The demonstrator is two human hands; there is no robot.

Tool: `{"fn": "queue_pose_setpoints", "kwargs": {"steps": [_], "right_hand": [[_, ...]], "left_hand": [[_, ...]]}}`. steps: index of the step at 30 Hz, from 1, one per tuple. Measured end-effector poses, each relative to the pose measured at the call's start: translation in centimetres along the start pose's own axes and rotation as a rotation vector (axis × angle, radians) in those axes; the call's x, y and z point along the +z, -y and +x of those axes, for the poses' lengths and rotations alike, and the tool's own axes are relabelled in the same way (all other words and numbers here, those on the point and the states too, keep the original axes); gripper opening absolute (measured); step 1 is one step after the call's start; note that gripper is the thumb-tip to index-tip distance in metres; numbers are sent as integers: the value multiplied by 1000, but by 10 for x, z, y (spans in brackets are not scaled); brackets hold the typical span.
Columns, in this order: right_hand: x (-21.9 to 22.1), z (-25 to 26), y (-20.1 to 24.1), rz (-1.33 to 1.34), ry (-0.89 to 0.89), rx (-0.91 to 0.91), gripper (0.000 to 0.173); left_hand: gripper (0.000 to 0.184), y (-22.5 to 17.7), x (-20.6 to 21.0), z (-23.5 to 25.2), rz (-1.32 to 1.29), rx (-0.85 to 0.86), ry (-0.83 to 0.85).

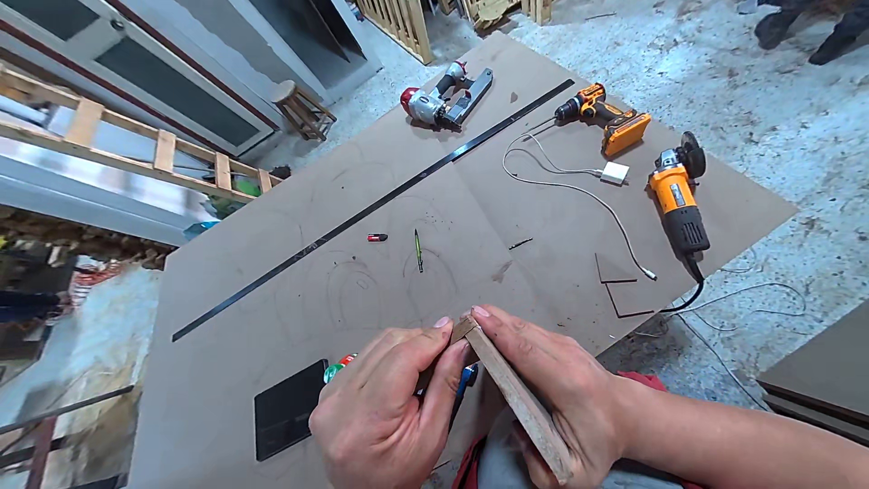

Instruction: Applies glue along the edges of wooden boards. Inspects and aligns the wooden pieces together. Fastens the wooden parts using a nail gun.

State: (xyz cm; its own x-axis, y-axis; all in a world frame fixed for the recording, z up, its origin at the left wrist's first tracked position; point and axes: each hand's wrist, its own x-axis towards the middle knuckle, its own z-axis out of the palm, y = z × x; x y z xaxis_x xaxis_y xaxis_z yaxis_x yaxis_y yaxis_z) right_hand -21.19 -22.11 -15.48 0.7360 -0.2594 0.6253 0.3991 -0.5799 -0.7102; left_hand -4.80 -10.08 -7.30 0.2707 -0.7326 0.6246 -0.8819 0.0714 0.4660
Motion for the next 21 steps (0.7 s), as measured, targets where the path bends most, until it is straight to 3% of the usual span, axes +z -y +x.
{"fn": "queue_pose_setpoints", "kwargs": {"steps": [7, 11, 16, 19, 21], "right_hand": [[-1, -2, 14, 23, -3, 94, 89], [4, -2, 28, -52, -128, 115, 73], [12, -1, 31, -26, -176, 161, 72], [14, 0, 31, 17, -162, 153, 71], [14, -1, 31, 16, -151, 152, 72]], "left_hand": [[12, 1, 1, 0, 26, 18, -12], [14, -2, 2, 2, 44, 13, -10], [16, -4, -2, 3, 87, 14, 40], [42, -2, -26, 2, 15, -58, 122], [53, 12, -46, -14, -54, -142, 51]]}}
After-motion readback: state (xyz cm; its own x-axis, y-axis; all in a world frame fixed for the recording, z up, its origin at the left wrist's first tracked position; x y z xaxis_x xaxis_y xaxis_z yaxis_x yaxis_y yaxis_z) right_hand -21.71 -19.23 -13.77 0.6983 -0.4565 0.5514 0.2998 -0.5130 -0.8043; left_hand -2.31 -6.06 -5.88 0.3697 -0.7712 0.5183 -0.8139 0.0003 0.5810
